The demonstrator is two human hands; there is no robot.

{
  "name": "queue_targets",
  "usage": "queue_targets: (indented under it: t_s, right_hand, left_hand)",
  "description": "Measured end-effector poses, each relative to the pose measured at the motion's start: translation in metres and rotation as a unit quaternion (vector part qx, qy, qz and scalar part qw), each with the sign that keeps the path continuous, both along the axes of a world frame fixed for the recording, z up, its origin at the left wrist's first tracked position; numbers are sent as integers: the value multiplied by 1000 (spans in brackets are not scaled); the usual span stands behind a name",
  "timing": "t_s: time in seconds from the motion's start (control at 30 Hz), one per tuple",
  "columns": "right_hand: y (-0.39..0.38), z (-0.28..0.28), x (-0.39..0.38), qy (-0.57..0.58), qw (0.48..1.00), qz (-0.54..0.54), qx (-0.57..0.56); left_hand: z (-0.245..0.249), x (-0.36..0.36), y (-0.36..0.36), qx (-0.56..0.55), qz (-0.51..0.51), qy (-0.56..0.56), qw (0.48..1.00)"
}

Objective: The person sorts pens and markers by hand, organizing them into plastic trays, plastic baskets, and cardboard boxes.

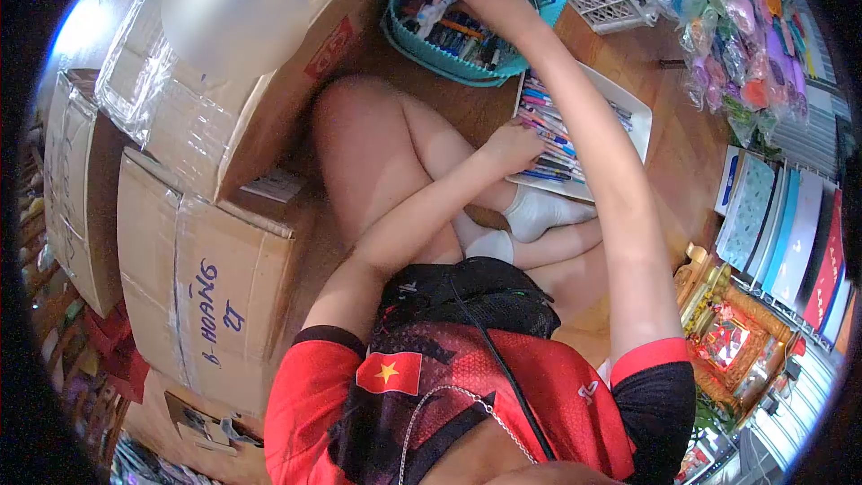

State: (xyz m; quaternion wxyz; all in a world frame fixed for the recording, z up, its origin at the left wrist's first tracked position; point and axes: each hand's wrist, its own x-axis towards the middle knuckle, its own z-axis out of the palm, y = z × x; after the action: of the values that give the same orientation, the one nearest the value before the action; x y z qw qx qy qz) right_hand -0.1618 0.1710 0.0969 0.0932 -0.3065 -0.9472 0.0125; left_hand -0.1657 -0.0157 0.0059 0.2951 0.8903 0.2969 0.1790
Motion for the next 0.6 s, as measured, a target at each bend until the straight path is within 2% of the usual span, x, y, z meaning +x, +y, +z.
queue_targets:
  t_s: [0.1,0.2,0.3,0.4,0.47,0.53,0.6]
  right_hand:
    - [-14,12,8,33,998,-49,-26]
    - [-14,20,15,124,992,-1,-10]
    - [-15,29,16,195,980,-20,-12]
    - [-10,39,19,178,973,-135,-49]
    - [-11,36,18,321,923,-174,-121]
    - [-15,38,18,435,844,-234,-209]
    - [-21,48,25,466,802,-328,-178]
  left_hand:
    - [-1,0,1,2,-1,-17,1000]
    - [0,0,2,7,0,-31,1000]
    - [-6,2,2,4,4,-40,999]
    - [-5,2,2,-1,4,-34,999]
    - [-3,0,2,15,5,-48,999]
    - [-1,-1,4,-4,-1,-60,998]
    - [3,-1,5,-44,8,-74,996]
